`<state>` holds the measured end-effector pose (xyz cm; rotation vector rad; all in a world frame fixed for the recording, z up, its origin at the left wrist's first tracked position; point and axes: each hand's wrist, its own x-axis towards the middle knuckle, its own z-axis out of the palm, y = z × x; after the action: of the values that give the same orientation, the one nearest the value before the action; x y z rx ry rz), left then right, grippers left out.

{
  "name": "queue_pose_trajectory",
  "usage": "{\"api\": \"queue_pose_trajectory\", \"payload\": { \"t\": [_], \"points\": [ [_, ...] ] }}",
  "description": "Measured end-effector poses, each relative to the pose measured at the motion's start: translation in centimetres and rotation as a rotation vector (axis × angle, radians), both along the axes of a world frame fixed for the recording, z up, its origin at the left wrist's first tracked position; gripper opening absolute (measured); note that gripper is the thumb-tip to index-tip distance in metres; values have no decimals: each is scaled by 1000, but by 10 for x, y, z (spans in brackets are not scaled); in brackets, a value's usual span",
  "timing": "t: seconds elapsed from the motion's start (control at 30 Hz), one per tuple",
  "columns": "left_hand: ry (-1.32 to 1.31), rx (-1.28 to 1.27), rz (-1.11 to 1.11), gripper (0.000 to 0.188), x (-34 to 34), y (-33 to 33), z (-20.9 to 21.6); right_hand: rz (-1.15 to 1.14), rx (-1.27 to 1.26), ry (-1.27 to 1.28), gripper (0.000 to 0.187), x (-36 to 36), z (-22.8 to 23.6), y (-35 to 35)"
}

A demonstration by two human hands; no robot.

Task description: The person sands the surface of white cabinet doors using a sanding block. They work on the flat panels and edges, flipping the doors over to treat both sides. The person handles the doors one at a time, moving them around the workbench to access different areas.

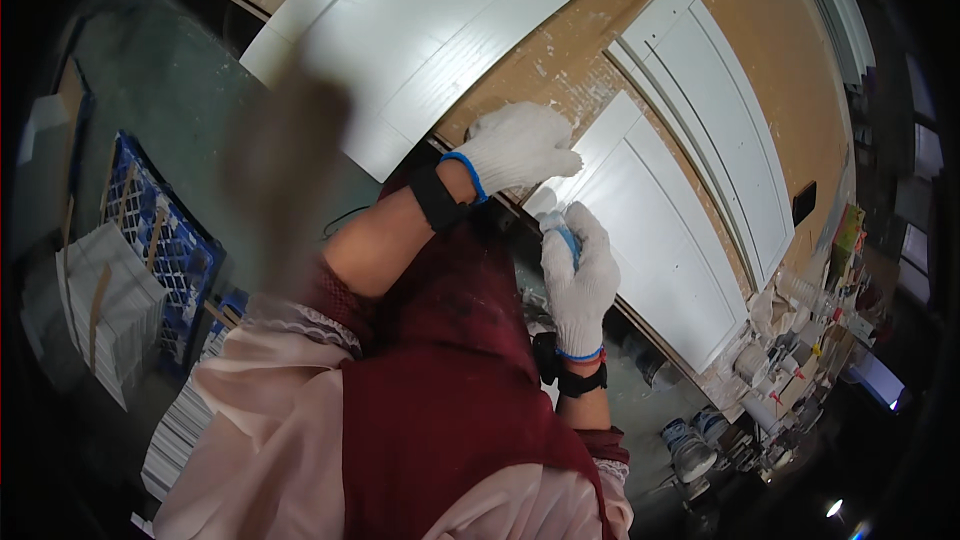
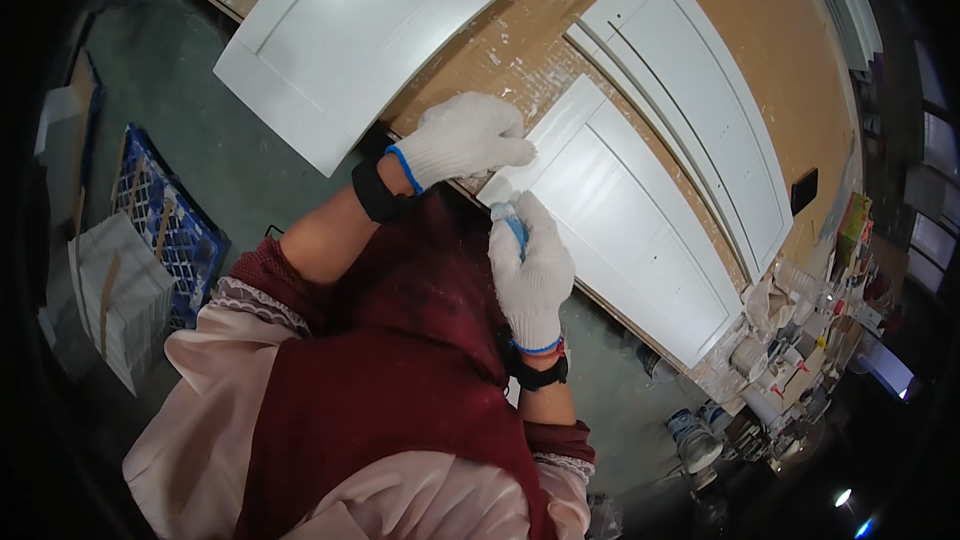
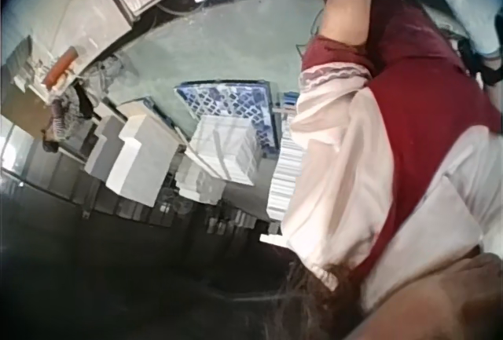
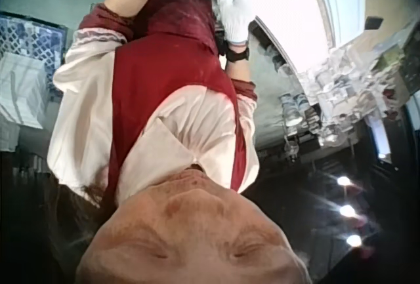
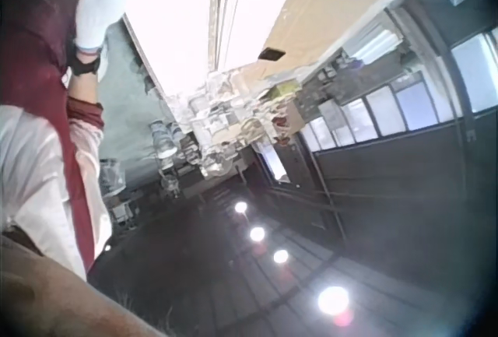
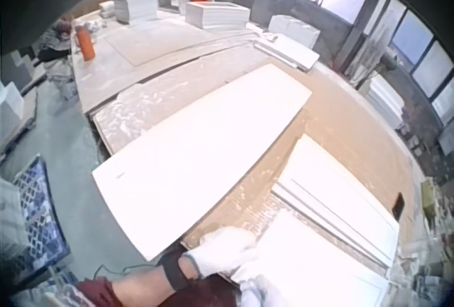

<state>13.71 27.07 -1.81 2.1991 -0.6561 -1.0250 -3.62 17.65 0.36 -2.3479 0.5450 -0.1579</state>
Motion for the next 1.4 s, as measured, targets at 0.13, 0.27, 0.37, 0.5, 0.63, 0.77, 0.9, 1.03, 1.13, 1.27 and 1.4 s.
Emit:
{"api": "queue_pose_trajectory", "payload": {
  "t": [0.13, 0.27, 0.37, 0.5, 0.63, 0.77, 0.9, 1.03, 1.13, 1.27, 1.4],
  "points": [
    [-41, -79, -8, 32, -1, 3, -1, 31, -141, -39, 34, 6, -7, 22],
    [-95, -153, -25, 30, -2, 4, -7, 78, -345, -60, 36, 9, -15, 33],
    [-83, -152, -51, 32, 0, 5, -5, 73, -459, -62, 39, 10, -22, 36],
    [-106, -154, -31, 32, -2, 5, -7, 77, -387, 52, 38, 1, -22, 40],
    [-108, -159, -23, 31, -3, 4, -12, 18, -328, -71, 38, -6, -25, 41],
    [-135, -214, -34, 32, -3, 8, -10, -66, -308, -45, 40, 5, -25, 39],
    [-126, -194, -55, 31, -2, 7, -4, 48, -323, 82, 36, 2, -18, 40],
    [-114, -148, -55, 29, 0, 5, -12, 84, -291, 94, 32, -25, -16, 38],
    [-72, -122, -80, 29, 1, 5, -8, 4, -108, 173, 34, -38, -9, 30],
    [-75, -93, -97, 29, 2, 5, -6, -95, -9, 159, 36, -53, -16, 20],
    [-29, -74, -119, 28, 4, 3, -9, -191, 100, 70, 34, -48, -9, 18]
  ]
}}
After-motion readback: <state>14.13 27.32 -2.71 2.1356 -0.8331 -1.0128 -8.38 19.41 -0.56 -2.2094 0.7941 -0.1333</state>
